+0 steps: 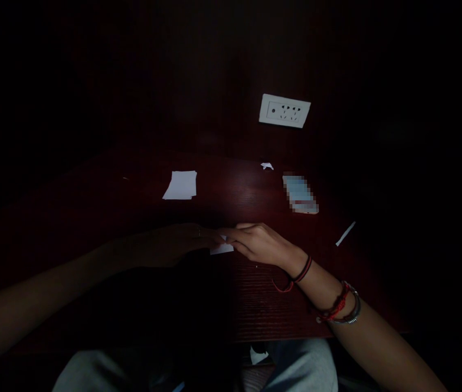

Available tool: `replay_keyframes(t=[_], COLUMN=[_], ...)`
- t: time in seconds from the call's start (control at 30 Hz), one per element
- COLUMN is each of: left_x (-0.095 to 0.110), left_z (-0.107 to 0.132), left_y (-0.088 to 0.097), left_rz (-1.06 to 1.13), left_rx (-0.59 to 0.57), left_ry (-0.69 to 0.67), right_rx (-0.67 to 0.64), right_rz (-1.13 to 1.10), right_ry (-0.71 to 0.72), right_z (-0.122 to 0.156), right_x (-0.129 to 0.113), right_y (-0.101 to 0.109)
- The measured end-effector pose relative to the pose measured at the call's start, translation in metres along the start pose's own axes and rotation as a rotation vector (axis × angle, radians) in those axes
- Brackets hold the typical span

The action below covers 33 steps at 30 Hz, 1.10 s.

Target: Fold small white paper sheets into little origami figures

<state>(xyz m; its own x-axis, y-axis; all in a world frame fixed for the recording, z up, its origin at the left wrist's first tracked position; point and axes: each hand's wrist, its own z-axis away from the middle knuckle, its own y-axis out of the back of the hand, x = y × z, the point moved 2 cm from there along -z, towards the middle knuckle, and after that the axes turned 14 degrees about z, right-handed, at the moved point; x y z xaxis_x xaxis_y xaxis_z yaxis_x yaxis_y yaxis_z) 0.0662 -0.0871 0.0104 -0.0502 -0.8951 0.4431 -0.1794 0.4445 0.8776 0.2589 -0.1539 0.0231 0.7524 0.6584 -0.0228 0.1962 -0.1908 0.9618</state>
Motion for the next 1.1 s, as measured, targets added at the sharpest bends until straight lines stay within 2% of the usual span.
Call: replay_keyframes(t=[0.3, 0.63, 0.97, 1.1], left_x=[-0.002, 0.002, 0.006, 0.014], left_z=[0.001, 0.000, -0.002, -0.005], left_y=[-0.002, 0.001, 0.003, 0.003], left_rz=[-0.005, -0.021, -0.159, -0.259], left_rx=[-0.009, -0.032, -0.011, -0.002], left_ry=[-0.001, 0.021, -0.001, 0.061], right_rx=[-0.035, 0.115, 0.023, 0.032], right_rz=[0.106, 0.017, -0.036, -0.099], right_ry=[-0.021, -0.034, -0.009, -0.033], right_z=[0.003, 0.011, 0.002, -0.002], right_x=[0.000, 0.010, 0.005, 0.006], right_y=[0.001, 0.003, 0.002, 0.002])
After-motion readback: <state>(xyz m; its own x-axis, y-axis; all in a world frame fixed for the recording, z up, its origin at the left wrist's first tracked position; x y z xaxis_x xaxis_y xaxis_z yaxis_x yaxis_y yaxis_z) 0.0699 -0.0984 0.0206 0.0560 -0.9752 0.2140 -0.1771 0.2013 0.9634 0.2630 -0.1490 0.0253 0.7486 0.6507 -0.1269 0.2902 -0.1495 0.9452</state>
